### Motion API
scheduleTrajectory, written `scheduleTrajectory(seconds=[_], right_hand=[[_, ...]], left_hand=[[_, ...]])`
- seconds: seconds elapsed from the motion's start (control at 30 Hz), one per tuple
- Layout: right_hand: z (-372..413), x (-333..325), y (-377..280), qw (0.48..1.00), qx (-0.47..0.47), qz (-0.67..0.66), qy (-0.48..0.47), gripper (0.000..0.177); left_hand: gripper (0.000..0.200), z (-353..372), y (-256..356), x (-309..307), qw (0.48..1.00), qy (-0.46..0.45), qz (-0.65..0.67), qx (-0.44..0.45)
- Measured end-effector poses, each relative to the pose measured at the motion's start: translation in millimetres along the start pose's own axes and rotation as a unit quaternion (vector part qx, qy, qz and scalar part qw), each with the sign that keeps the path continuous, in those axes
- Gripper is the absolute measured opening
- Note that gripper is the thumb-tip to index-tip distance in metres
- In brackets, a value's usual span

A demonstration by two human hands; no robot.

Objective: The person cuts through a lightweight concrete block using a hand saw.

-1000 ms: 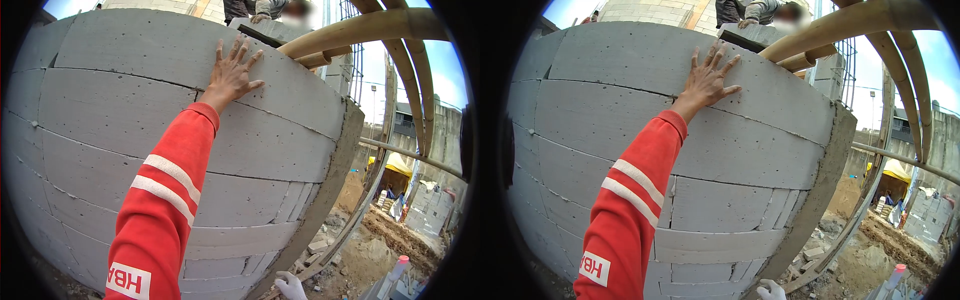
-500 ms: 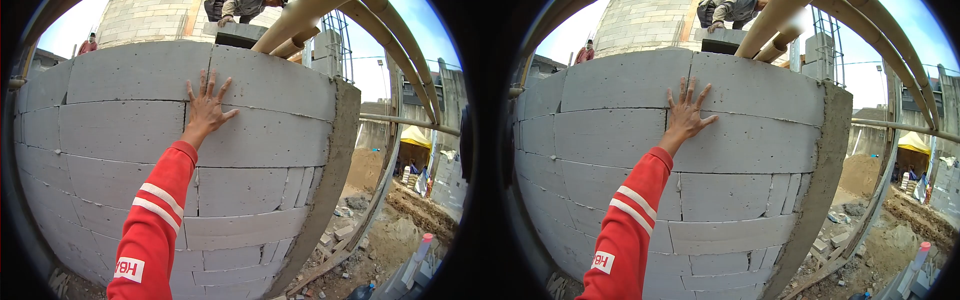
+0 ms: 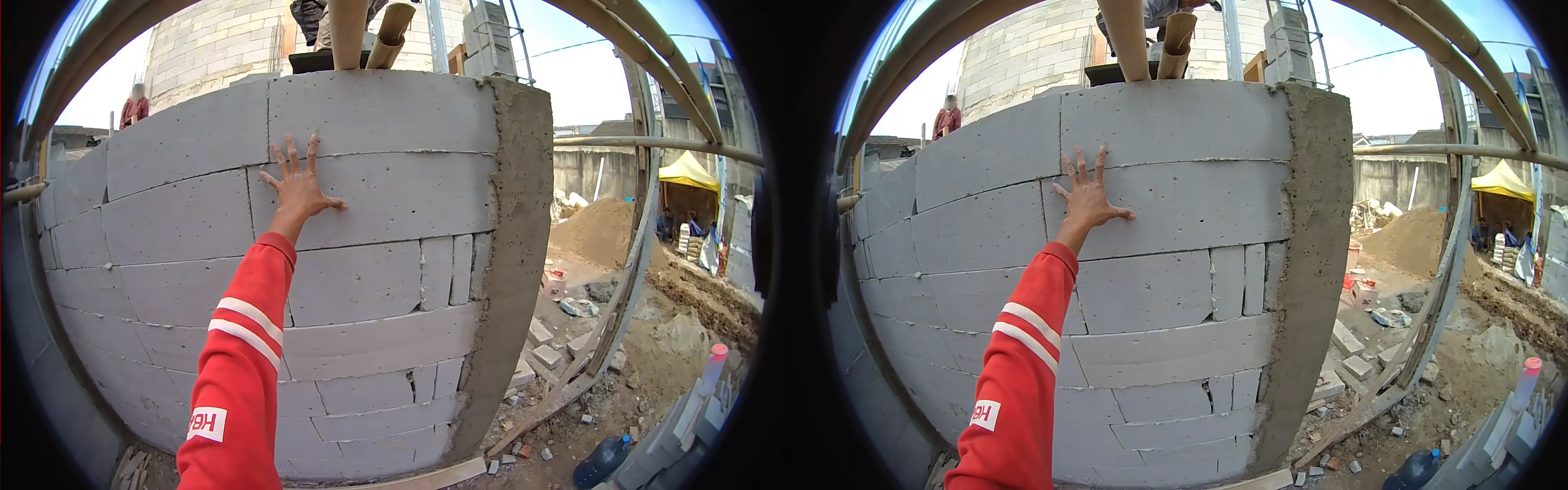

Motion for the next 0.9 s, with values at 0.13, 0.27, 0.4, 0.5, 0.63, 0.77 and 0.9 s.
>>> scheduleTrajectory(seconds=[0.13,0.27,0.4,0.5,0.63,0.77,0.9], right_hand=[[1,-23,45,0.999,0.025,-0.019,0.011,0.037],[4,-38,76,0.998,0.042,-0.037,0.017,0.036],[3,-51,101,0.997,0.058,-0.047,0.024,0.036],[-1,-60,119,0.996,0.071,-0.051,0.033,0.035],[-4,-67,143,0.993,0.095,-0.055,0.042,0.035],[2,-71,172,0.989,0.117,-0.067,0.054,0.034],[12,-71,204,0.985,0.14,-0.079,0.061,0.033]], left_hand=[[0.168,12,10,13,1.0,-0.016,0.004,0.006],[0.168,36,26,23,0.999,-0.035,0.009,-0.015],[0.171,46,38,26,0.999,-0.029,0.021,-0.033],[0.171,48,41,29,0.998,-0.044,0.021,-0.046],[0.173,54,43,29,0.999,-0.025,0.002,-0.032],[0.171,56,48,31,0.998,-0.033,0.011,-0.053],[0.169,63,49,31,0.998,-0.035,0.0,-0.059]])
Point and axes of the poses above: each hand's wrist, its own z-axis away from the middle knuckle, its own x-axis out of the palm, y = z × x, the point moved 8 cm from there along -z, towards the middle knuckle, and after that the axes turned 5 degrees about x, right-handed, at the moved point
